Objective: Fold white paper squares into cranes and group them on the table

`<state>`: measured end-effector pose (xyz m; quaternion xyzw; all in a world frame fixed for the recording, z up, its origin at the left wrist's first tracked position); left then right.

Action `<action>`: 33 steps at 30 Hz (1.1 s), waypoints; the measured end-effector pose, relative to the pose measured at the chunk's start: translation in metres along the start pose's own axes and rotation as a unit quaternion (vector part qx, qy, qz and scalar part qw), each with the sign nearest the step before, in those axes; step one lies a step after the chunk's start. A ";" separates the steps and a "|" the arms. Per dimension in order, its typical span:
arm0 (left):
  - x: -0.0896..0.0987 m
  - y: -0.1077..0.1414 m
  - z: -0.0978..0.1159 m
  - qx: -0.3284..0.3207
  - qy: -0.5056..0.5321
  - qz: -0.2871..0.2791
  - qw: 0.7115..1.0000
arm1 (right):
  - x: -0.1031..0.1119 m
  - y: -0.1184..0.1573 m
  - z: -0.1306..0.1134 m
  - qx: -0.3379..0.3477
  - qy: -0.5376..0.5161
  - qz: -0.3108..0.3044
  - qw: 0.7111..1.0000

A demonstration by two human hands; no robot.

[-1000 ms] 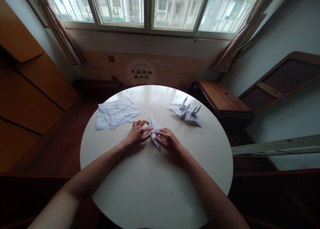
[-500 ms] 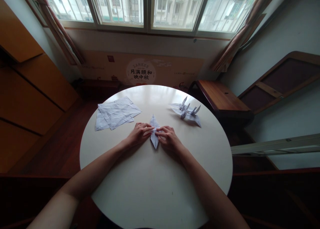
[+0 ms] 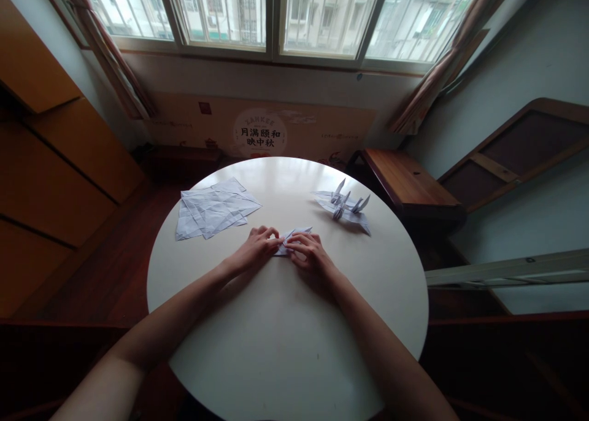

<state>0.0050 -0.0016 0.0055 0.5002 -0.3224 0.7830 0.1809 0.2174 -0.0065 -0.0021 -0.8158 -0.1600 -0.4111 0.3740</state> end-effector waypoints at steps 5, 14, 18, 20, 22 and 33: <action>-0.001 -0.003 0.001 -0.028 0.032 0.009 0.999 | 0.001 0.001 0.000 0.002 0.026 -0.032 0.999; 0.005 -0.003 0.003 -0.058 0.068 -0.016 0.996 | 0.004 0.000 -0.003 0.016 0.017 -0.036 0.999; 0.006 -0.001 0.002 -0.062 0.086 -0.019 0.994 | 0.005 0.000 -0.003 0.022 0.019 -0.038 0.999; 0.003 -0.001 0.001 -0.056 0.084 -0.015 0.995 | 0.005 0.000 -0.002 0.023 0.019 -0.036 0.999; 0.000 -0.002 -0.002 -0.053 0.081 -0.011 0.995 | 0.004 0.000 -0.001 0.021 0.020 -0.032 0.999; -0.002 -0.005 -0.002 -0.010 0.101 -0.001 0.995 | 0.000 0.000 0.000 -0.039 0.029 -0.009 0.999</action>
Point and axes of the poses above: each hand's wrist, its own y-axis away from the middle knuckle, its own x-axis out of the back of the hand, z = x × y, the point moved 1 cm from there along -y, towards the middle knuckle, and after that the axes turned 1 degree about z, right-handed, at the moved point
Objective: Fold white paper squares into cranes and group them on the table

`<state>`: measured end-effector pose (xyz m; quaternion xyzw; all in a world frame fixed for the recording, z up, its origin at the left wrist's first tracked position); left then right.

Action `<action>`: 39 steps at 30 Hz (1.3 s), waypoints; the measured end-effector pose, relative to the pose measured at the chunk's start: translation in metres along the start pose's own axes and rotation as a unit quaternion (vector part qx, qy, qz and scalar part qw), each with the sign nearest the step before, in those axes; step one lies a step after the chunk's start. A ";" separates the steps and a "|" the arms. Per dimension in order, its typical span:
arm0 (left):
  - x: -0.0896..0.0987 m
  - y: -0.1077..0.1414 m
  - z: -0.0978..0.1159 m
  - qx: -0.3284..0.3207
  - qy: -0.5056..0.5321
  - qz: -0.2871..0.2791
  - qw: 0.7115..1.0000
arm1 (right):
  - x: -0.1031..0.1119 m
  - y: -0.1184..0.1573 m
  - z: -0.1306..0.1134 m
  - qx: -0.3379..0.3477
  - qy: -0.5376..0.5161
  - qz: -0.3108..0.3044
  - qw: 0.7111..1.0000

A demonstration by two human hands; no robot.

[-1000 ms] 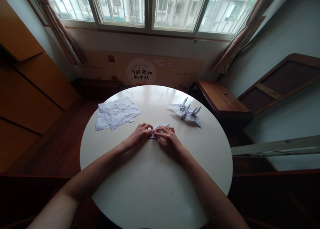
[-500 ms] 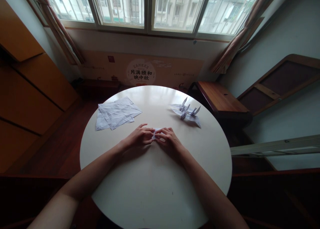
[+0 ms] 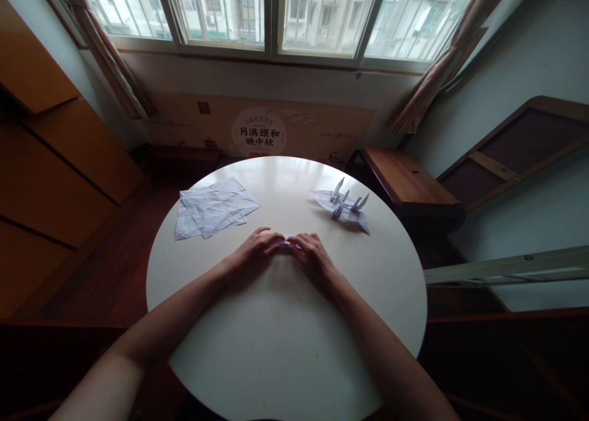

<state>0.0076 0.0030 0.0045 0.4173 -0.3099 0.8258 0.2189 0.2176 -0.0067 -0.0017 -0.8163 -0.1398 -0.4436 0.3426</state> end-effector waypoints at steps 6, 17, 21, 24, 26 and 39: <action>-0.001 0.003 -0.002 -0.047 -0.005 0.005 0.999 | 0.001 0.002 0.002 0.030 0.006 -0.001 1.000; -0.002 0.004 -0.010 -0.075 0.051 0.028 0.995 | 0.004 0.000 -0.002 -0.005 0.025 -0.007 1.000; -0.005 0.005 -0.013 -0.071 0.056 0.031 0.995 | 0.006 0.000 0.002 -0.017 0.021 0.006 1.000; -0.005 0.005 -0.013 -0.064 0.043 0.033 0.996 | 0.008 0.000 0.005 -0.031 0.019 0.018 0.999; -0.005 0.005 -0.012 -0.064 0.032 0.032 0.997 | 0.009 0.000 0.008 -0.045 0.021 0.028 0.998; 0.004 0.001 0.001 -0.023 -0.089 0.012 0.996 | 0.010 0.003 0.010 -0.092 -0.005 0.139 0.986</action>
Point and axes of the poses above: each hand's wrist, its own y-axis away from the middle knuckle, its own x-axis out of the back of the hand, z = x × y, the point moved 1 cm from there along -y, towards the middle knuckle, and after that the axes turned 1 degree about z, right-handed, at the moved point
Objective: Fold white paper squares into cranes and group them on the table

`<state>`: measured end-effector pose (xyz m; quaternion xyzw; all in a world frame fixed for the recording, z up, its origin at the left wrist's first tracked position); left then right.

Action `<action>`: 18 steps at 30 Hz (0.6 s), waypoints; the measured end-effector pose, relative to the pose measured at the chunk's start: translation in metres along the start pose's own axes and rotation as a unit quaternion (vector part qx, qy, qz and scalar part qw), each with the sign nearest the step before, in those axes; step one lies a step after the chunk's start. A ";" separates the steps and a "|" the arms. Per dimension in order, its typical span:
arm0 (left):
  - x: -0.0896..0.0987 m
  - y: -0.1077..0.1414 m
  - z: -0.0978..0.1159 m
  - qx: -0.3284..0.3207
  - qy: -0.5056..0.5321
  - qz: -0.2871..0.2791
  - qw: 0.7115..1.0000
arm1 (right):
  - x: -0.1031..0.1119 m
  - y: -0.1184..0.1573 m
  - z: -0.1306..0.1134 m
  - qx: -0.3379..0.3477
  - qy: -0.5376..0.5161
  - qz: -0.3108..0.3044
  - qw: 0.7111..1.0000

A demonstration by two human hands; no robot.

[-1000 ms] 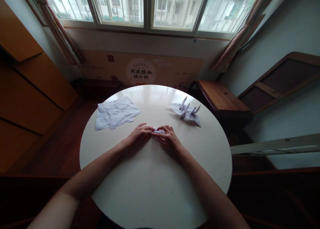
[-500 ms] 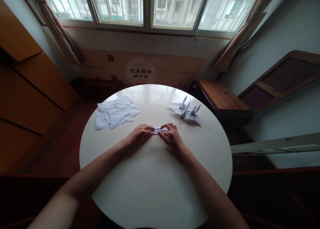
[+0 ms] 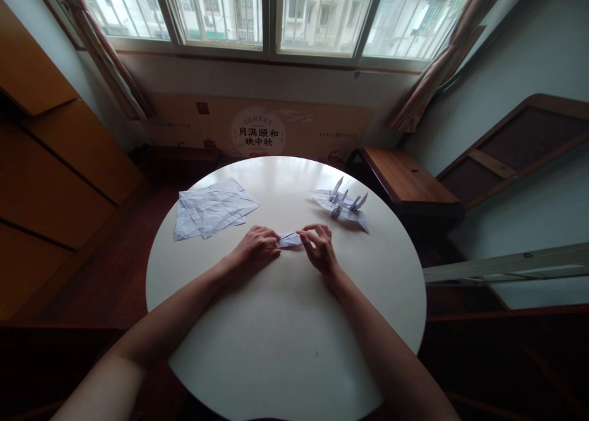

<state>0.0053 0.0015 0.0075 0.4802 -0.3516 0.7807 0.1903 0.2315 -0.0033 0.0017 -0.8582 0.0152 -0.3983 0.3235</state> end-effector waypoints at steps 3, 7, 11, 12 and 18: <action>0.002 -0.001 0.001 -0.008 -0.008 0.002 1.000 | 0.001 0.000 0.001 -0.015 -0.011 0.042 0.999; 0.001 -0.002 0.002 -0.021 -0.040 0.003 0.999 | 0.003 -0.002 0.001 -0.024 -0.015 0.042 0.999; 0.001 -0.004 0.007 -0.031 -0.061 0.001 0.998 | 0.010 -0.009 0.000 -0.017 0.004 -0.020 1.000; 0.001 -0.004 0.008 -0.031 -0.063 0.001 0.998 | 0.013 -0.012 -0.002 -0.016 0.008 -0.044 0.999; -0.001 -0.004 0.013 -0.022 -0.059 0.009 0.998 | 0.027 -0.022 -0.019 -0.002 0.001 -0.145 0.989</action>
Point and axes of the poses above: each hand's wrist, its own y-axis away from the middle knuckle, its own x-axis out of the back of the hand, z = x × y, the point moved 1 cm from there along -y, towards the middle knuckle, and after that the axes turned 1 degree about z, right-handed, at the moved point
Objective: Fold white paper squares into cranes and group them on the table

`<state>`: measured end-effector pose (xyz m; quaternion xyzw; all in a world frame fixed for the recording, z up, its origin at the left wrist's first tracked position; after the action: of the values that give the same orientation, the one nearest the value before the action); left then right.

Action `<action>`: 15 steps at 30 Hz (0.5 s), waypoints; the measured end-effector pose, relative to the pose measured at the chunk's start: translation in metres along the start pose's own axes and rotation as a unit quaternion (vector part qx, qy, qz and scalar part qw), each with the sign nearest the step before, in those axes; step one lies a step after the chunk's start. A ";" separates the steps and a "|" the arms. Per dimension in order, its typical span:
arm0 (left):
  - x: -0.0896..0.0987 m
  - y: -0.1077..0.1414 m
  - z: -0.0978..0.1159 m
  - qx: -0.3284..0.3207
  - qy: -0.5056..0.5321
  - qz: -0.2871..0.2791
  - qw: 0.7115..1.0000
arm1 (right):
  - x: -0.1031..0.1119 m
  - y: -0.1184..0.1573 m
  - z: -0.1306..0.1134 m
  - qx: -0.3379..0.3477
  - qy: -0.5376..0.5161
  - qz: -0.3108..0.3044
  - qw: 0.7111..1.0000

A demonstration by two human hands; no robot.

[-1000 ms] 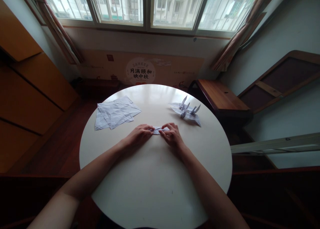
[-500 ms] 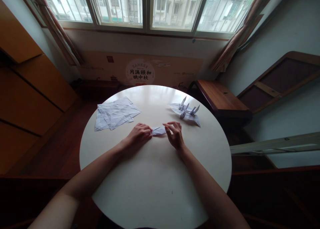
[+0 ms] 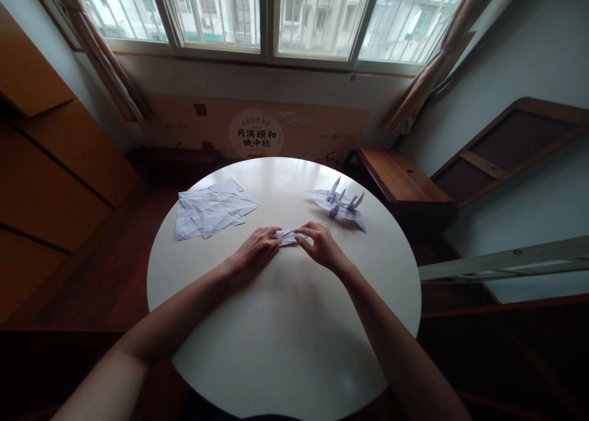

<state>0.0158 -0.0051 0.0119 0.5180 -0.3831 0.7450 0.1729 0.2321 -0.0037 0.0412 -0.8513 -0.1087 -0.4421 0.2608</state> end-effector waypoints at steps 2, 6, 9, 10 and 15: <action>-0.001 0.000 0.000 0.001 0.005 -0.001 1.000 | 0.003 0.001 -0.007 0.004 -0.001 -0.011 1.000; -0.001 -0.002 -0.001 -0.009 0.005 -0.023 1.000 | 0.002 0.005 -0.016 -0.013 -0.014 0.003 1.000; 0.002 -0.008 0.000 -0.011 -0.012 -0.044 0.999 | -0.002 0.007 -0.019 -0.032 -0.021 0.003 0.999; 0.004 -0.010 0.000 -0.014 -0.013 -0.053 0.998 | -0.004 0.007 -0.019 -0.038 -0.022 0.001 0.999; 0.006 -0.016 0.002 -0.018 -0.004 -0.061 0.998 | -0.011 0.007 -0.020 -0.060 -0.032 -0.004 0.998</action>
<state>0.0249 0.0030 0.0242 0.5404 -0.3649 0.7237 0.2258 0.2149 -0.0196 0.0394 -0.8788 -0.0934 -0.4215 0.2034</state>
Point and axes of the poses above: each hand's wrist, its own y-axis away from the middle knuckle, its own x-axis out of the back of the hand, z = x × y, the point moved 1 cm from there along -y, towards the middle knuckle, and after that the axes turned 1 degree about z, right-handed, at the moved point
